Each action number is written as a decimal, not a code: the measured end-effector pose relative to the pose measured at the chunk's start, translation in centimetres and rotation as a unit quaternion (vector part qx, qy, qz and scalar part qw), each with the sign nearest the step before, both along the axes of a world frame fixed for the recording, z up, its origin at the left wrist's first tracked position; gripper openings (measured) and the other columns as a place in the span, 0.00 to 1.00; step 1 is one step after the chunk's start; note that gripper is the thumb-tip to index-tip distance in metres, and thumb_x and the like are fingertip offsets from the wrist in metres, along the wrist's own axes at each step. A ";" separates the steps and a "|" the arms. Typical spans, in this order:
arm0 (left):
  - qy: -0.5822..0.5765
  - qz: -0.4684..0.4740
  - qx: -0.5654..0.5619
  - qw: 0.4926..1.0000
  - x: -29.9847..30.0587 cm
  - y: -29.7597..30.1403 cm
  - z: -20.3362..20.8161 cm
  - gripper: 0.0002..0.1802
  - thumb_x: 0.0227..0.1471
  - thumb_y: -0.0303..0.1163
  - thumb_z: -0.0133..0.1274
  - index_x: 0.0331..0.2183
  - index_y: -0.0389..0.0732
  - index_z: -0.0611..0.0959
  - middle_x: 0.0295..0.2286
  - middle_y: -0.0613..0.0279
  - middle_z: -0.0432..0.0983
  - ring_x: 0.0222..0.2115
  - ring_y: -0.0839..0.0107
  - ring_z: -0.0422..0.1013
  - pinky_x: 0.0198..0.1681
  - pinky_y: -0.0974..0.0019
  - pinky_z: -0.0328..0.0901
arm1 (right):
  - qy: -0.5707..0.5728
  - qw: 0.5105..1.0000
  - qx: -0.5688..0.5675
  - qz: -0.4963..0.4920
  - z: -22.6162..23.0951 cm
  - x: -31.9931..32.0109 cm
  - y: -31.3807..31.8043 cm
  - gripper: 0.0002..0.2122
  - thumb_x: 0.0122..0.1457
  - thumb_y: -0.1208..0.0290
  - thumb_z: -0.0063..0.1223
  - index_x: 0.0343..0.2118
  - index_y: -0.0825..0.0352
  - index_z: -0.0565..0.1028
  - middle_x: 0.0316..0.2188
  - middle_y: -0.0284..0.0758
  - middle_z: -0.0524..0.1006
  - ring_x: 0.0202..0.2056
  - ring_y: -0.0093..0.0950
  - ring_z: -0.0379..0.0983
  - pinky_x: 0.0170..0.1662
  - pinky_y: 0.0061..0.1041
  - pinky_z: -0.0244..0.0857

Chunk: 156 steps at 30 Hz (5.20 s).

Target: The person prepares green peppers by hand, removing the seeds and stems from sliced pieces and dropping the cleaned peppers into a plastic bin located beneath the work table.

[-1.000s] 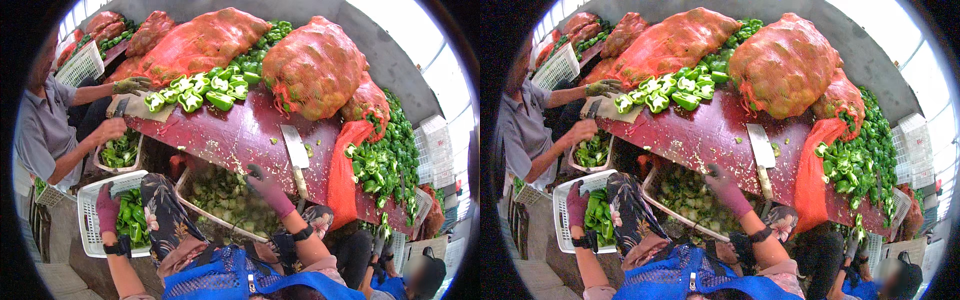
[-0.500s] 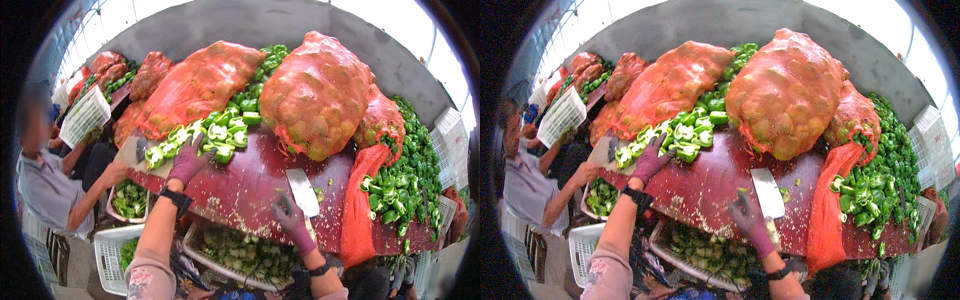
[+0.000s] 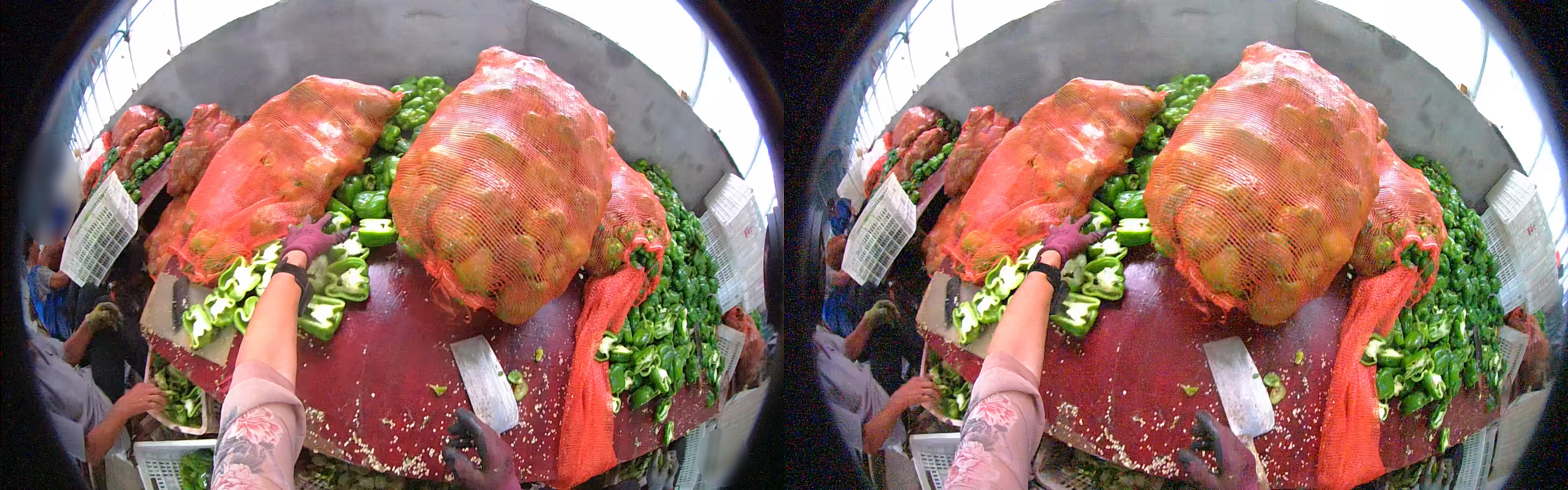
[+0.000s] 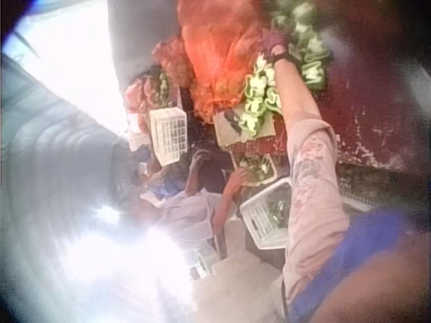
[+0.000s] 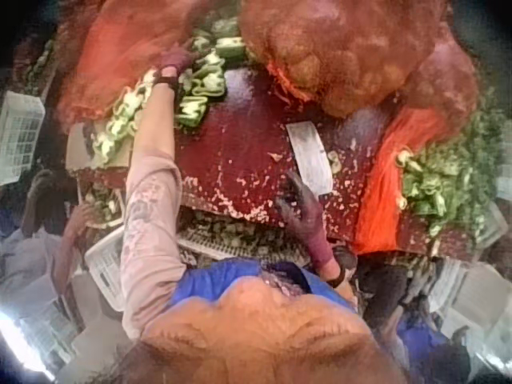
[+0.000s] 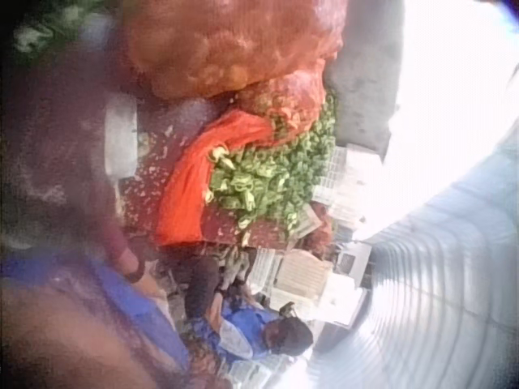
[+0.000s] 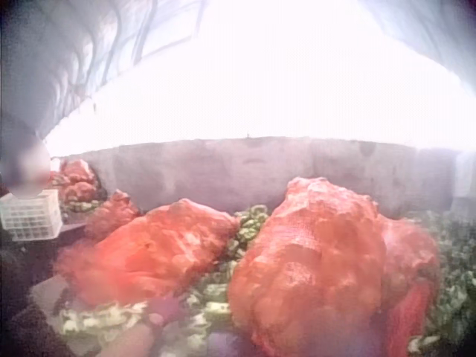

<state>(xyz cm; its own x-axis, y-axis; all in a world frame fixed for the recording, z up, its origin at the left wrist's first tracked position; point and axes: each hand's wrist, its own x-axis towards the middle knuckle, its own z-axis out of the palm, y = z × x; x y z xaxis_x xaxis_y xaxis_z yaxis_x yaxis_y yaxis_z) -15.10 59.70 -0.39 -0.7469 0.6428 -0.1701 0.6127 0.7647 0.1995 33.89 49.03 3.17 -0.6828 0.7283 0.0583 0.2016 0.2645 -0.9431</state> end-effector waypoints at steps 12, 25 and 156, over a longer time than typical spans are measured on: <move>-0.001 -0.067 -0.020 0.998 -2.5 1.2 -2.4 0.49 0.29 0.62 0.61 0.55 0.53 0.72 0.54 0.56 0.66 0.55 0.44 0.58 0.59 0.51 0.54 | -0.031 0.997 0.069 -0.016 -0.8 -1.3 1.7 0.25 0.53 0.75 0.58 0.54 0.71 0.66 0.42 0.41 0.75 0.40 0.28 0.74 0.43 0.25 0.68; 0.001 -0.252 -0.072 0.965 15.2 -7.6 0.7 0.43 0.37 0.62 0.58 0.54 0.54 0.72 0.56 0.54 0.61 0.59 0.35 0.47 0.60 0.40 0.47 | -0.009 1.000 -0.019 -0.019 1.7 0.0 0.7 0.26 0.55 0.71 0.56 0.56 0.73 0.63 0.43 0.43 0.73 0.42 0.28 0.72 0.45 0.28 0.69; -0.393 0.151 0.478 0.771 31.8 -36.2 1.3 0.20 0.48 0.23 0.50 0.46 0.31 0.74 0.37 0.59 0.75 0.35 0.72 0.72 0.41 0.70 0.68 | 0.171 0.790 -0.538 0.237 -6.3 -1.9 -3.5 0.12 0.58 0.58 0.51 0.32 0.63 0.75 0.23 0.31 0.75 0.18 0.21 0.71 0.21 0.17 0.65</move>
